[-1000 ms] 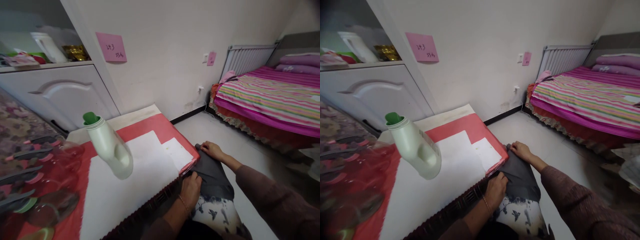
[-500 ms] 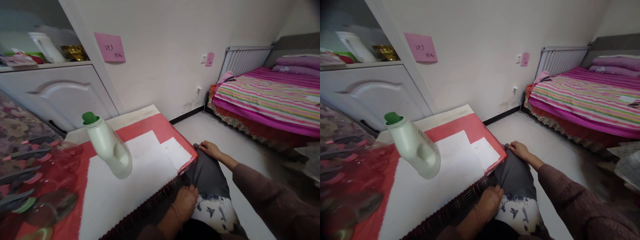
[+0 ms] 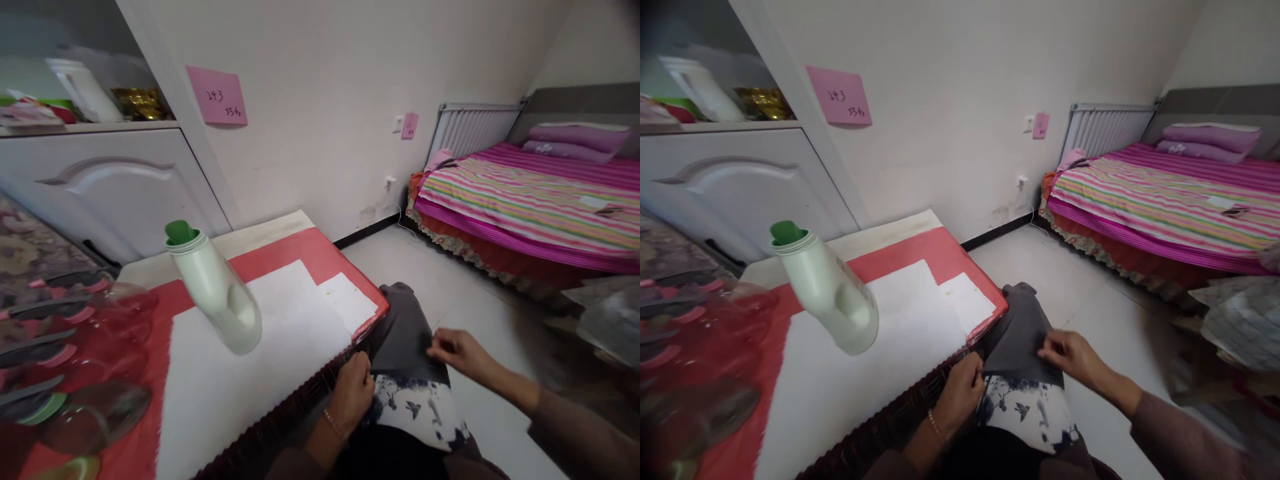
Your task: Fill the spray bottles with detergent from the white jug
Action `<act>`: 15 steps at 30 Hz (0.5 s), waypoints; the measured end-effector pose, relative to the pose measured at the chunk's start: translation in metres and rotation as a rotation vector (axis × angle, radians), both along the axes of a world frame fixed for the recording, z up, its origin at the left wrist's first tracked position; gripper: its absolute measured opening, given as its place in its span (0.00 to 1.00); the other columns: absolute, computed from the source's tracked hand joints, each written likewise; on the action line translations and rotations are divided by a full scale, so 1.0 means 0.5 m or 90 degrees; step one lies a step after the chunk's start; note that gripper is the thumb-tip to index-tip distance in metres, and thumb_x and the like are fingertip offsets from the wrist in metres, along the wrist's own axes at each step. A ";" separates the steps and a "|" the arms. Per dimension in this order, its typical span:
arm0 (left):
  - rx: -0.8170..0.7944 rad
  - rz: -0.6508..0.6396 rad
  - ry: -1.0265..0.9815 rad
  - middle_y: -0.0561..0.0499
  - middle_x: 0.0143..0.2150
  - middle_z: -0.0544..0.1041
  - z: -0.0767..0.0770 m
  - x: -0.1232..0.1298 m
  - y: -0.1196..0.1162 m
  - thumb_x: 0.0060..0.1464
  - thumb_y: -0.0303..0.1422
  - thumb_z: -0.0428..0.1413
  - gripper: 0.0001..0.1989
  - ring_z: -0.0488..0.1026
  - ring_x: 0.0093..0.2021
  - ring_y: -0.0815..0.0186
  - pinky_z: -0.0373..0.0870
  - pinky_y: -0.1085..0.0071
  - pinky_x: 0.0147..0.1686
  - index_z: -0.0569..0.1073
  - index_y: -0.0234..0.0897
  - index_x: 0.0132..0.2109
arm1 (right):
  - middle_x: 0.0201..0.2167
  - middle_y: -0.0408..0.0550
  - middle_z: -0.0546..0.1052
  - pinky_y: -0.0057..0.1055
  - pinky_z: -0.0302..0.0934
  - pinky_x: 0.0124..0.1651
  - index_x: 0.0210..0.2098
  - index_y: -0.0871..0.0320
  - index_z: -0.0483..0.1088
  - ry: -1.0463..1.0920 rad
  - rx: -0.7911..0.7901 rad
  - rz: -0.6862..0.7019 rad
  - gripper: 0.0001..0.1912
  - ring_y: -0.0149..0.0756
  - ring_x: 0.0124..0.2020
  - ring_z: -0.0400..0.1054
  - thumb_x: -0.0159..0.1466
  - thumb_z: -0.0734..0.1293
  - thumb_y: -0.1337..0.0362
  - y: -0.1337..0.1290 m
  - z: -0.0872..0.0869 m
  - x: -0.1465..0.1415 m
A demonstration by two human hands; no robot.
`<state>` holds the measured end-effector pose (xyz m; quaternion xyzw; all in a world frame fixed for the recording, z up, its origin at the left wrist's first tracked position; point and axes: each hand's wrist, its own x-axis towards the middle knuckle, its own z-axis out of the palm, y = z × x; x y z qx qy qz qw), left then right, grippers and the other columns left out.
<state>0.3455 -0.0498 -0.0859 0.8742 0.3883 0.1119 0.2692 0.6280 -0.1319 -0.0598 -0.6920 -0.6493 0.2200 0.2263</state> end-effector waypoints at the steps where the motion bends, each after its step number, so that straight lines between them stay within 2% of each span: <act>1: -0.002 0.009 -0.017 0.52 0.33 0.71 -0.001 -0.001 0.000 0.47 0.18 0.43 0.12 0.70 0.36 0.67 0.62 0.73 0.36 0.62 0.40 0.34 | 0.25 0.42 0.73 0.28 0.60 0.30 0.29 0.55 0.68 0.000 -0.028 0.008 0.15 0.33 0.26 0.67 0.63 0.65 0.50 -0.030 -0.014 -0.010; 3: -0.005 0.016 -0.040 0.53 0.31 0.70 -0.003 -0.002 0.001 0.48 0.18 0.44 0.12 0.69 0.34 0.68 0.61 0.73 0.35 0.62 0.40 0.34 | 0.30 0.43 0.74 0.29 0.61 0.32 0.34 0.54 0.68 -0.019 -0.021 -0.020 0.11 0.34 0.28 0.68 0.63 0.65 0.53 -0.067 -0.042 -0.030; 6: -0.001 0.013 -0.044 0.53 0.31 0.70 -0.003 -0.006 0.002 0.49 0.19 0.44 0.11 0.68 0.34 0.67 0.61 0.72 0.35 0.62 0.40 0.33 | 0.32 0.45 0.73 0.31 0.62 0.36 0.32 0.54 0.65 -0.037 0.017 -0.038 0.09 0.35 0.31 0.69 0.67 0.58 0.59 -0.077 -0.060 -0.044; 8: 0.005 0.007 -0.032 0.52 0.32 0.70 0.001 -0.008 0.001 0.50 0.19 0.43 0.11 0.69 0.35 0.66 0.61 0.71 0.36 0.62 0.40 0.33 | 0.32 0.45 0.72 0.31 0.62 0.36 0.32 0.54 0.64 -0.043 0.027 -0.023 0.09 0.35 0.31 0.69 0.67 0.56 0.62 -0.073 -0.048 -0.042; 13: 0.009 -0.041 0.029 0.48 0.39 0.73 0.008 -0.007 -0.002 0.51 0.20 0.45 0.11 0.71 0.39 0.64 0.64 0.69 0.41 0.65 0.39 0.38 | 0.29 0.43 0.70 0.29 0.59 0.33 0.29 0.54 0.62 -0.055 0.010 0.039 0.08 0.33 0.27 0.65 0.65 0.57 0.65 -0.085 0.005 -0.033; 15: 0.003 -0.069 0.066 0.46 0.42 0.74 0.004 -0.005 -0.005 0.51 0.20 0.46 0.12 0.73 0.40 0.63 0.66 0.68 0.41 0.66 0.38 0.40 | 0.28 0.43 0.69 0.28 0.58 0.32 0.28 0.54 0.62 -0.065 -0.009 0.080 0.08 0.32 0.27 0.64 0.64 0.58 0.67 -0.095 0.011 -0.040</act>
